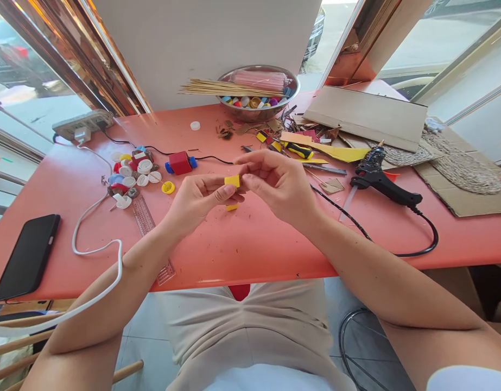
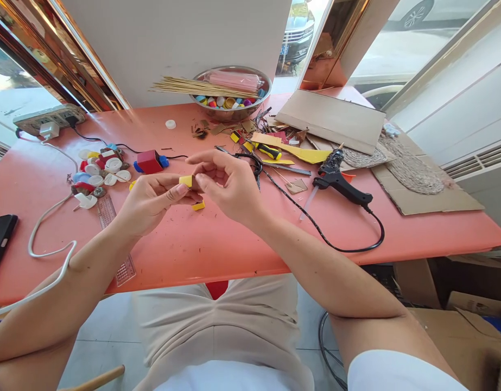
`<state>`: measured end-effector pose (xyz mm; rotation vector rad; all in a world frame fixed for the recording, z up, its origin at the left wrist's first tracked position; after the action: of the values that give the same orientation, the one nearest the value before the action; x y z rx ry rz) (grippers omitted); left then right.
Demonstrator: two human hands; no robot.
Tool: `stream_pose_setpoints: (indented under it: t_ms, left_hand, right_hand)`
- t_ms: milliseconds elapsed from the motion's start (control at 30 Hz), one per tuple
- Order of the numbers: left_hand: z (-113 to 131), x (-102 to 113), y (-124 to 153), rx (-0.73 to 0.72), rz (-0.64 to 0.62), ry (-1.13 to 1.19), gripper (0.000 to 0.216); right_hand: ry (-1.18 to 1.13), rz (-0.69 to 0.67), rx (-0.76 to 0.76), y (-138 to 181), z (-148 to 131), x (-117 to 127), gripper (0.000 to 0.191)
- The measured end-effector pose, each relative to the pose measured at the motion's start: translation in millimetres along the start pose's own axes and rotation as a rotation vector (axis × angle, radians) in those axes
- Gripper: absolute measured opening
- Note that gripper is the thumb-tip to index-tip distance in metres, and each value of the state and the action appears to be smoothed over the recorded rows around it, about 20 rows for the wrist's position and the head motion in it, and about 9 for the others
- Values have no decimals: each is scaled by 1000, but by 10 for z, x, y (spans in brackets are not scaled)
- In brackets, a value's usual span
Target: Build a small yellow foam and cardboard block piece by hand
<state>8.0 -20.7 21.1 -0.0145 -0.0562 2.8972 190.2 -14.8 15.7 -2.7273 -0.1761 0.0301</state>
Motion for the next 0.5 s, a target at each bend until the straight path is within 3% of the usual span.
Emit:
stream_pose_setpoints:
  t_ms: [233, 500]
  left_hand:
    - [-22, -36, 13, -61, 179, -50, 57]
    - [-34, -76, 32, -121, 232, -124, 59]
  right_hand:
    - [187, -51, 54, 2, -58, 16, 35]
    - [244, 1, 62, 64, -66, -22, 26]
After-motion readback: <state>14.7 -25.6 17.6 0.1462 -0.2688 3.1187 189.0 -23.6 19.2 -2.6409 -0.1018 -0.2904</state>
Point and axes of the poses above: each hand's wrist, its own y-axis away from the middle knuckle, its own x-axis out of the back of the hand, z = x × y, the point moved 1 cm from there along -y, towards the middle knuckle, and after that the axes turned 7 degrees about z, right-handed, at the moved point
